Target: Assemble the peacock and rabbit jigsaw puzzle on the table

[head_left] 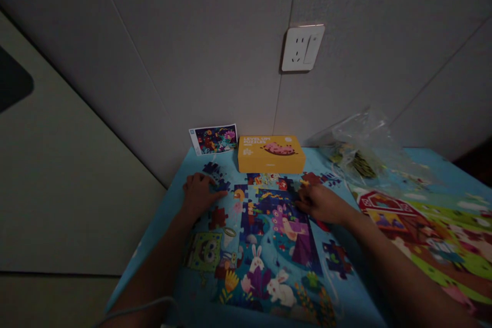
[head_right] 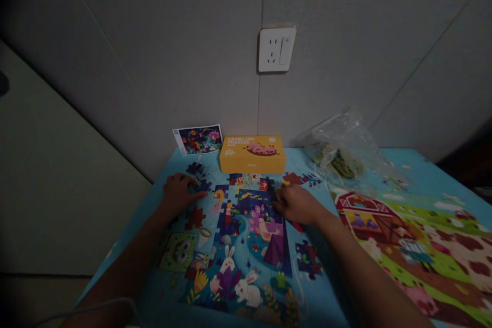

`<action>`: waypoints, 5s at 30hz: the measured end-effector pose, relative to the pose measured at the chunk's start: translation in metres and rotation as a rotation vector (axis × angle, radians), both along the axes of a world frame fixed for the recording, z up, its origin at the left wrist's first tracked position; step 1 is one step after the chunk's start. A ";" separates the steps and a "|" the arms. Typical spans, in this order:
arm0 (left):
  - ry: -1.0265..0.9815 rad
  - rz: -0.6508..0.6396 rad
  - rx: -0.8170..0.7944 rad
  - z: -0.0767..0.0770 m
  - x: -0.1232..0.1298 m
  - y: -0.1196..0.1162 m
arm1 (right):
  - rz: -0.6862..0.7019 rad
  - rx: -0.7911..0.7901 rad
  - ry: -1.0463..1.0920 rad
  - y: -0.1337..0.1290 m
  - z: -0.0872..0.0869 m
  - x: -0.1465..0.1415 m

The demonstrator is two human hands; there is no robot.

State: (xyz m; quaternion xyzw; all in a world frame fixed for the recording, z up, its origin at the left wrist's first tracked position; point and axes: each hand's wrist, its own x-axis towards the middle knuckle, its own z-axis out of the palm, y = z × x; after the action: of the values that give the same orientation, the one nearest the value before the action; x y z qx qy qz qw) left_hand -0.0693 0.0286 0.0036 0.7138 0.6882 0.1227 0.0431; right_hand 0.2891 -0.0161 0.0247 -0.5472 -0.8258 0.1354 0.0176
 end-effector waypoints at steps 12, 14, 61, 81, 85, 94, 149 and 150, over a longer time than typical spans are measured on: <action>-0.351 -0.189 0.112 -0.006 0.005 0.003 | -0.009 0.018 0.029 -0.003 0.004 -0.006; -0.437 -0.217 0.163 -0.005 0.011 -0.001 | -0.008 0.032 0.039 -0.003 0.005 -0.009; -0.126 -0.810 0.134 -0.009 0.049 -0.021 | 0.031 0.095 0.047 -0.008 -0.005 -0.036; -0.312 -0.776 0.231 -0.017 0.053 -0.015 | 0.038 0.090 0.056 -0.007 -0.005 -0.038; -0.468 -0.687 0.233 -0.016 0.049 -0.014 | 0.034 0.086 0.048 -0.007 -0.007 -0.038; -0.774 -0.589 0.180 -0.008 0.044 -0.016 | 0.035 0.093 0.040 -0.006 -0.008 -0.036; -0.195 -0.726 0.241 -0.019 0.036 -0.007 | 0.032 0.082 0.039 -0.007 -0.005 -0.038; -0.187 -0.712 0.244 -0.020 0.035 -0.006 | 0.032 0.084 0.036 -0.007 -0.006 -0.038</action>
State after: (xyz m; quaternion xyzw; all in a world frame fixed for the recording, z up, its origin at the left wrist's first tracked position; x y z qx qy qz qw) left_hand -0.0347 0.0229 -0.0165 0.8936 0.3708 0.2456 0.0604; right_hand 0.2515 -0.0233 0.0188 -0.5301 -0.8390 0.1109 0.0532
